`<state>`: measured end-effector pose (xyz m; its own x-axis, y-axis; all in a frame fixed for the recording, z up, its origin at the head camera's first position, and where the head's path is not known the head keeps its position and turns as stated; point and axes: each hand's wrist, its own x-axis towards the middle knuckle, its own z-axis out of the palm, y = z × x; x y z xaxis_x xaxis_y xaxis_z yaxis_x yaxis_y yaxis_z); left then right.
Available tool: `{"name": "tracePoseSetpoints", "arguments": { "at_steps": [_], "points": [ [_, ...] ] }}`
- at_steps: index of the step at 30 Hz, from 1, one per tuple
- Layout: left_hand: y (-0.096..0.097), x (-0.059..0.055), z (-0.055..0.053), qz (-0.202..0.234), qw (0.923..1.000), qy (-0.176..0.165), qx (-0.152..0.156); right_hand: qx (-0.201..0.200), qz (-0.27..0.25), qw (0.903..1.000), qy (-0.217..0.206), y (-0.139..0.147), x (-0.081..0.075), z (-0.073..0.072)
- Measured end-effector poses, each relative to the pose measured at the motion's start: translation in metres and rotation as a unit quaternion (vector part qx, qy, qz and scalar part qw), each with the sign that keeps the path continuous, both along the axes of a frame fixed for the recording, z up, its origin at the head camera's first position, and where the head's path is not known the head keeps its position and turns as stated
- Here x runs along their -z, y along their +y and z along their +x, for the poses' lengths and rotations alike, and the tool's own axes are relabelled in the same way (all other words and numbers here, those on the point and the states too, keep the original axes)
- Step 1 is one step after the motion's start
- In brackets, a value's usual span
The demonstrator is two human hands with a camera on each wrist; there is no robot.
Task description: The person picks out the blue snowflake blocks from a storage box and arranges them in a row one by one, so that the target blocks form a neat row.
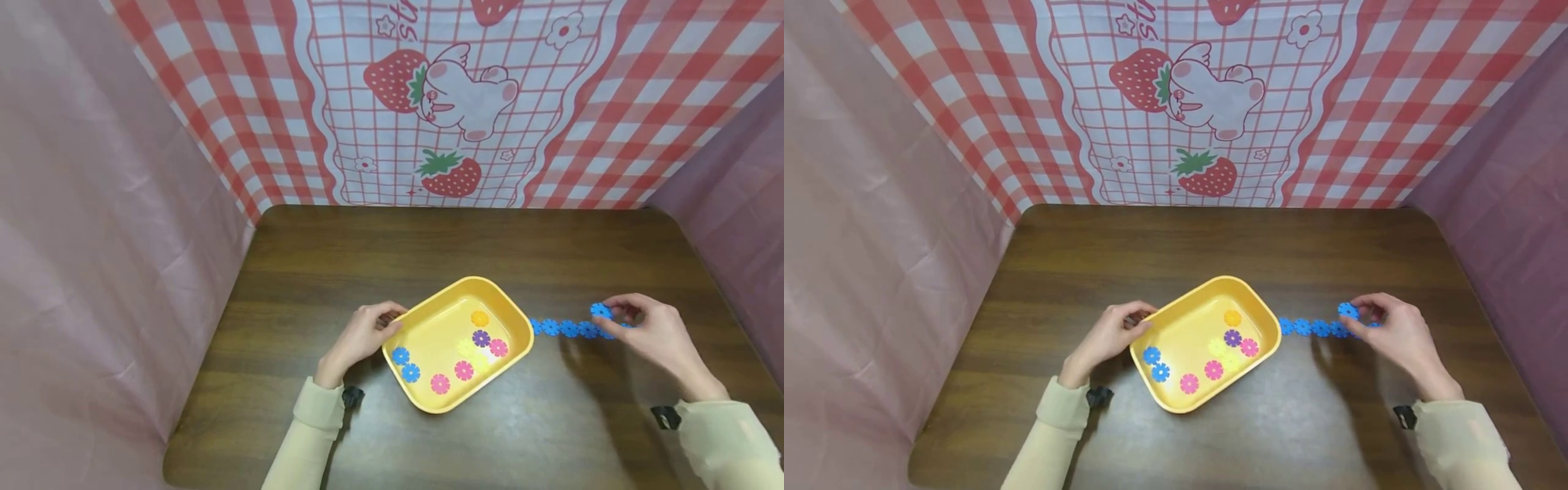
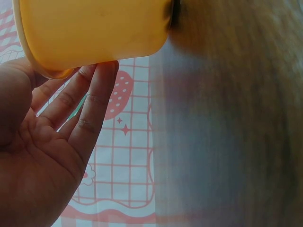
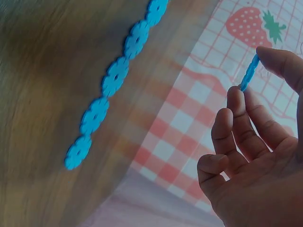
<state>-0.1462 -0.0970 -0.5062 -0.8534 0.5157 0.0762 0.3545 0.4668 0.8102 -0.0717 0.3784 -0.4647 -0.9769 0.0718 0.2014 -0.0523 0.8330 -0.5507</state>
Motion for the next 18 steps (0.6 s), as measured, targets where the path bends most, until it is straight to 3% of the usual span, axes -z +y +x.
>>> {"name": "tracePoseSetpoints", "arguments": {
  "at_steps": [8,18],
  "points": [
    [0.0,-0.001,0.0,-0.004,1.0,-0.001,-0.001,0.035,-0.003,0.9994,-0.004,0.02,-0.001,0.004],
    [0.0,-0.002,-0.001,-0.004,1.0,-0.005,-0.001,0.073,0.0,0.9972,-0.018,0.05,0.008,0.007]
  ]
}}
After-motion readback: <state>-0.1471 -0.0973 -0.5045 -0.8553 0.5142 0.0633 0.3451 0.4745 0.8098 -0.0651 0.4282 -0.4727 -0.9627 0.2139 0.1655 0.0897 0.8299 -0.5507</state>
